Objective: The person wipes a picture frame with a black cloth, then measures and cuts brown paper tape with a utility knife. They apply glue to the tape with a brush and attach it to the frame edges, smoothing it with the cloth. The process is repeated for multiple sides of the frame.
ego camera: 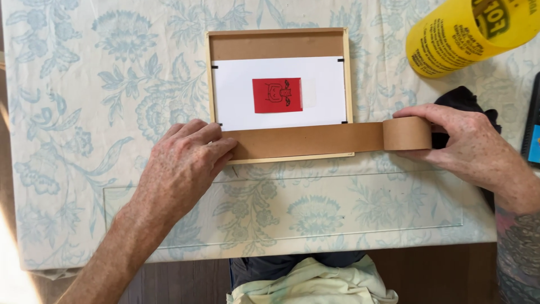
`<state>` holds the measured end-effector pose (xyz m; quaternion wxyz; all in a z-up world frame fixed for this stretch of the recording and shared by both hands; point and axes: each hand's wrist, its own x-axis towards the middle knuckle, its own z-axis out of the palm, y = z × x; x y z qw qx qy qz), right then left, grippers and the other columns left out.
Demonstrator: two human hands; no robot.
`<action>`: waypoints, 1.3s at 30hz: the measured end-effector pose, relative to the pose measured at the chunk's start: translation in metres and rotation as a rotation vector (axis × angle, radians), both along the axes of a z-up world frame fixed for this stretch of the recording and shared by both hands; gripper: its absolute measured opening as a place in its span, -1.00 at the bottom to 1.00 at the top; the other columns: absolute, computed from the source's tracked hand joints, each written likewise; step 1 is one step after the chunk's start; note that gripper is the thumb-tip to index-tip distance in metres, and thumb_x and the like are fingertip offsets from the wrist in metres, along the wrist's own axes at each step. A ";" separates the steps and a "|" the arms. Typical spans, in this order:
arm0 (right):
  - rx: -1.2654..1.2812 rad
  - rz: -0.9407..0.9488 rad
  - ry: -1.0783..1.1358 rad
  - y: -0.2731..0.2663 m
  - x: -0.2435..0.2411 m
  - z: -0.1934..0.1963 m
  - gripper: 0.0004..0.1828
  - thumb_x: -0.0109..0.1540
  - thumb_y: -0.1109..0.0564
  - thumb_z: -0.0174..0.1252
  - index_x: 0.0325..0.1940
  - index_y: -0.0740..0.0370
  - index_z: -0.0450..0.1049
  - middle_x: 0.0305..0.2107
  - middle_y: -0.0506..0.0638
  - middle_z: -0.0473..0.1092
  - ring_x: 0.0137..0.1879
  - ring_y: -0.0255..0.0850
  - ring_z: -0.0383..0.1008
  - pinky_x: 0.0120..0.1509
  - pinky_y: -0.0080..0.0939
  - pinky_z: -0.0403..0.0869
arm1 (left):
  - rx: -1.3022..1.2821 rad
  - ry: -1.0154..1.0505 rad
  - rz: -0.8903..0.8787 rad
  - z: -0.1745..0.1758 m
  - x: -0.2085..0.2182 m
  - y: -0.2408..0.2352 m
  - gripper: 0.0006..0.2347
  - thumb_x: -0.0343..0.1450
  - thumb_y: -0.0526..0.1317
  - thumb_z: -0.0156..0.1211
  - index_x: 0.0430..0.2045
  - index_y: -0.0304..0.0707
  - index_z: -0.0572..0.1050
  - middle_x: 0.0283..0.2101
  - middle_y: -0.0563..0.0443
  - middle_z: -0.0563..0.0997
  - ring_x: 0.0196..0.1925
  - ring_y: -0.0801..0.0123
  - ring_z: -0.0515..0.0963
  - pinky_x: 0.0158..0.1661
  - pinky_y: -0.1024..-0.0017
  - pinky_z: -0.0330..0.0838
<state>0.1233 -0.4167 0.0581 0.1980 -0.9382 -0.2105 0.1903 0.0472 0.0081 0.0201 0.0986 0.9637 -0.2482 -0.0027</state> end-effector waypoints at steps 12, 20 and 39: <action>-0.027 0.018 -0.096 -0.004 0.000 -0.014 -0.27 -0.01 0.05 0.46 0.25 0.08 0.52 0.08 -0.04 0.54 0.14 -0.19 0.51 0.18 -0.18 0.45 | 0.010 0.028 -0.005 -0.002 0.003 0.001 -0.87 0.53 -0.11 0.16 -0.30 -0.06 0.61 -0.32 0.12 0.55 -0.23 0.22 0.49 -0.21 0.26 0.38; -0.069 0.365 -0.316 0.064 -0.007 0.015 -0.71 0.20 0.00 0.27 0.00 0.00 0.62 -0.12 -0.07 0.55 -0.01 -0.17 0.51 0.25 0.08 0.40 | 0.010 0.063 -0.007 0.006 0.004 -0.002 -0.90 0.51 -0.13 0.17 -0.25 -0.06 0.57 -0.31 0.11 0.54 -0.23 0.21 0.49 -0.22 0.25 0.38; -0.164 0.320 -0.525 0.080 -0.010 -0.003 -0.78 0.25 -0.03 0.33 -0.05 0.00 0.66 -0.25 -0.13 0.56 -0.07 -0.10 0.54 0.22 0.08 0.41 | -0.011 -0.021 -0.012 -0.003 0.003 0.001 -0.91 0.51 -0.16 0.19 -0.32 -0.08 0.58 -0.35 0.12 0.51 -0.25 0.19 0.49 -0.28 0.24 0.42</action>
